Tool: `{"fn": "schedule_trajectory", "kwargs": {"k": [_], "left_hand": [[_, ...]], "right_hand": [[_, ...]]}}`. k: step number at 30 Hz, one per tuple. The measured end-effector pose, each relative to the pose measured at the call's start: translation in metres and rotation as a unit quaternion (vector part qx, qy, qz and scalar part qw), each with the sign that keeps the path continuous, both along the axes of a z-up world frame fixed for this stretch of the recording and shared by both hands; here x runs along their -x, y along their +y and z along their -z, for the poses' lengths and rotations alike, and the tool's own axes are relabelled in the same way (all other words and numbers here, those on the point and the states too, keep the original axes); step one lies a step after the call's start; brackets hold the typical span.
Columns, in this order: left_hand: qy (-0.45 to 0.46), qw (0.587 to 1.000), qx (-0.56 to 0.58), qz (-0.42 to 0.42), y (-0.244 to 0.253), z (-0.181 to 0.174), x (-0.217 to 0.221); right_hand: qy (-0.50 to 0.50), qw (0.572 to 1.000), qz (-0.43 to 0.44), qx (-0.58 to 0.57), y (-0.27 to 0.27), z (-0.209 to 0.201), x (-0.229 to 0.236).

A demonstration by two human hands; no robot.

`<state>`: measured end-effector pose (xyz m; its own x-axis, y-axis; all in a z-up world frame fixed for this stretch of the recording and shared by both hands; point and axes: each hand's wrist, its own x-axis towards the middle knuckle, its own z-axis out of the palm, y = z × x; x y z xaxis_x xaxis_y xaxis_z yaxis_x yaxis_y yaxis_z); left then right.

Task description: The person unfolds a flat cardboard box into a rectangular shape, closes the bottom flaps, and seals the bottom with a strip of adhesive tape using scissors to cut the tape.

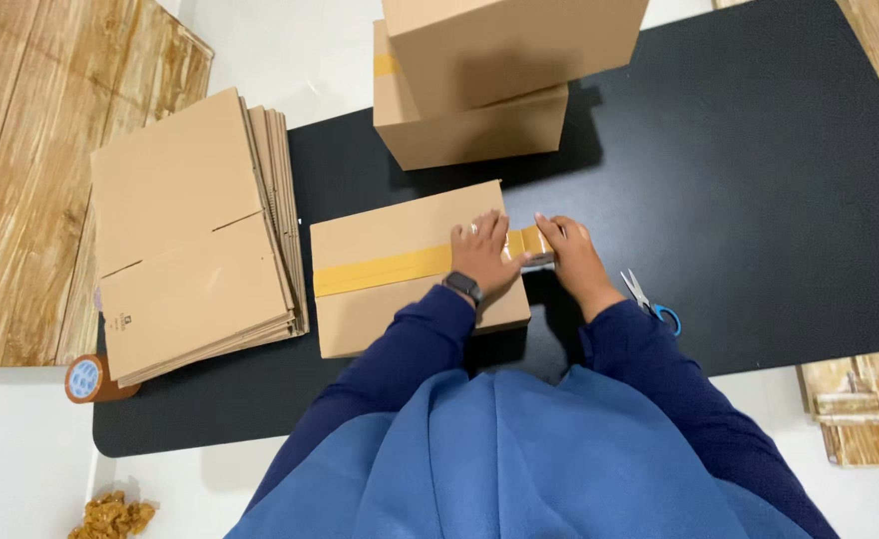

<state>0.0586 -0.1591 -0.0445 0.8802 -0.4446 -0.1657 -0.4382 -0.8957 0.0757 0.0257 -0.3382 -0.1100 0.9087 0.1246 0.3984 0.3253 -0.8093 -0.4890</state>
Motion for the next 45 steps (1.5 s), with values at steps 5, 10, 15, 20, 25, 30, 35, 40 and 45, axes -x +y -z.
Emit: {"fn": "schedule_trajectory", "kwargs": {"k": [5, 10, 15, 20, 25, 30, 35, 40, 45], "left_hand": [[0.073, 0.997, -0.006, -0.019, -0.003, -0.027, -0.014], [0.093, 0.993, 0.047, -0.049, -0.004, -0.014, -0.040], [-0.053, 0.996, -0.010, 0.078, -0.023, 0.018, -0.085], [0.136, 0.972, 0.040, 0.188, -0.048, 0.030, -0.096], [0.314, 0.932, -0.004, 0.183, -0.067, 0.053, -0.128], [0.485, 0.862, 0.052, 0.138, -0.089, 0.099, -0.161], [0.606, 0.773, 0.148, 0.117, -0.080, 0.058, -0.151], [0.611, 0.758, 0.167, 0.158, -0.080, 0.078, -0.158], [0.607, 0.755, 0.198, 0.149, -0.082, 0.099, -0.160]], "right_hand": [[0.118, 0.993, 0.017, -0.011, 0.002, -0.002, 0.004], [0.190, 0.981, 0.024, -0.031, 0.004, -0.004, 0.003], [0.214, 0.976, 0.028, -0.038, 0.006, -0.005, 0.002], [0.257, 0.955, 0.078, -0.127, 0.007, -0.049, 0.025], [0.263, 0.931, 0.245, -0.060, -0.045, 0.053, 0.083], [0.355, 0.859, 0.367, 0.027, -0.074, 0.119, 0.131], [0.404, 0.836, 0.369, 0.041, -0.087, 0.131, 0.128], [0.362, 0.814, 0.400, 0.215, -0.082, 0.091, 0.141], [0.377, 0.849, 0.360, 0.086, -0.087, 0.069, 0.141]]}}
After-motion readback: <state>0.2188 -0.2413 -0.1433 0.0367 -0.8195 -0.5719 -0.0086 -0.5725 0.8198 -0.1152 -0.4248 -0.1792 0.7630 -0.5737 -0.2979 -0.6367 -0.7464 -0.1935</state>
